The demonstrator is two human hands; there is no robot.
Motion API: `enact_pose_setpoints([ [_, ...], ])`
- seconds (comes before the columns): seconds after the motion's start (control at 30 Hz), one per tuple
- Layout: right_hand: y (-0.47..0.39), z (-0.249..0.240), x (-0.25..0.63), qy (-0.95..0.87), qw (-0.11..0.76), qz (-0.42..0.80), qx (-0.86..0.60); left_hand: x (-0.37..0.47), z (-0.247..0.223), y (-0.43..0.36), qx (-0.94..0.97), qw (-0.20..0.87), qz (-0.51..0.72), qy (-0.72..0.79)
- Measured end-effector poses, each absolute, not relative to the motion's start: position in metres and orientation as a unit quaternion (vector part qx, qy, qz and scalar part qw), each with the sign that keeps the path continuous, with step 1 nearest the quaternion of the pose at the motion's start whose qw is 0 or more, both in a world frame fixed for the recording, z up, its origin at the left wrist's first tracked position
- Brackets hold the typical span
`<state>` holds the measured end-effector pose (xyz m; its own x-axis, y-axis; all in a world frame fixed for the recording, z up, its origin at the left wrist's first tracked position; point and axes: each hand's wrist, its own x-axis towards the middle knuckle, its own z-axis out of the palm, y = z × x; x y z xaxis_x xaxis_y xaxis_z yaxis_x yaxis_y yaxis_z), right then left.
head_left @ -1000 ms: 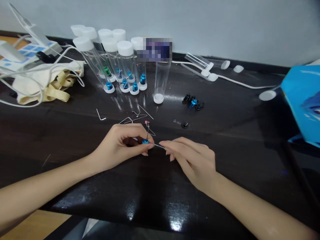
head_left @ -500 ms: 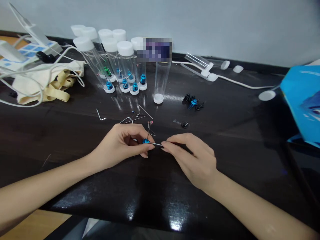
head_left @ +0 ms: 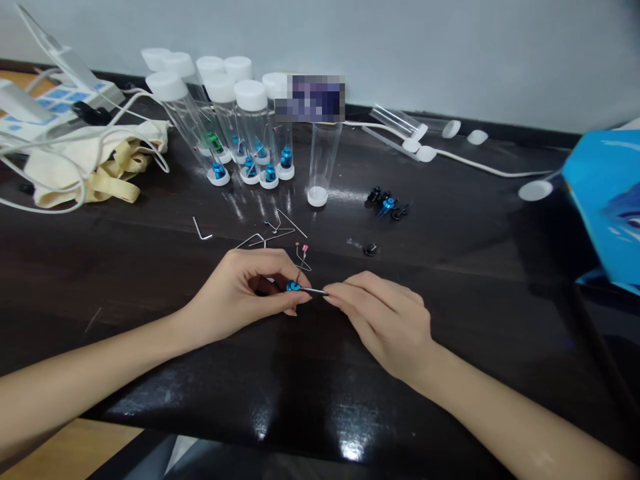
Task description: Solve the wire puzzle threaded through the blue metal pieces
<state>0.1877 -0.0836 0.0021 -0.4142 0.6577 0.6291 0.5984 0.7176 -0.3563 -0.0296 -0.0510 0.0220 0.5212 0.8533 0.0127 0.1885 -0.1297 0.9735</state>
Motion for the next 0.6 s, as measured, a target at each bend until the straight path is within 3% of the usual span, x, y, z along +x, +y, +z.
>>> enact_pose_setpoints([
  [0.2,-0.084,0.003,0.186,-0.841,0.392,0.086,-0.364,-0.03,0.023,-0.051,0.726,0.49,0.308,0.371],
  [0.6,-0.083,0.004,0.187,-0.839,0.409,0.048,-0.355,-0.029,0.025,-0.041,0.629,0.577,0.323,0.408],
])
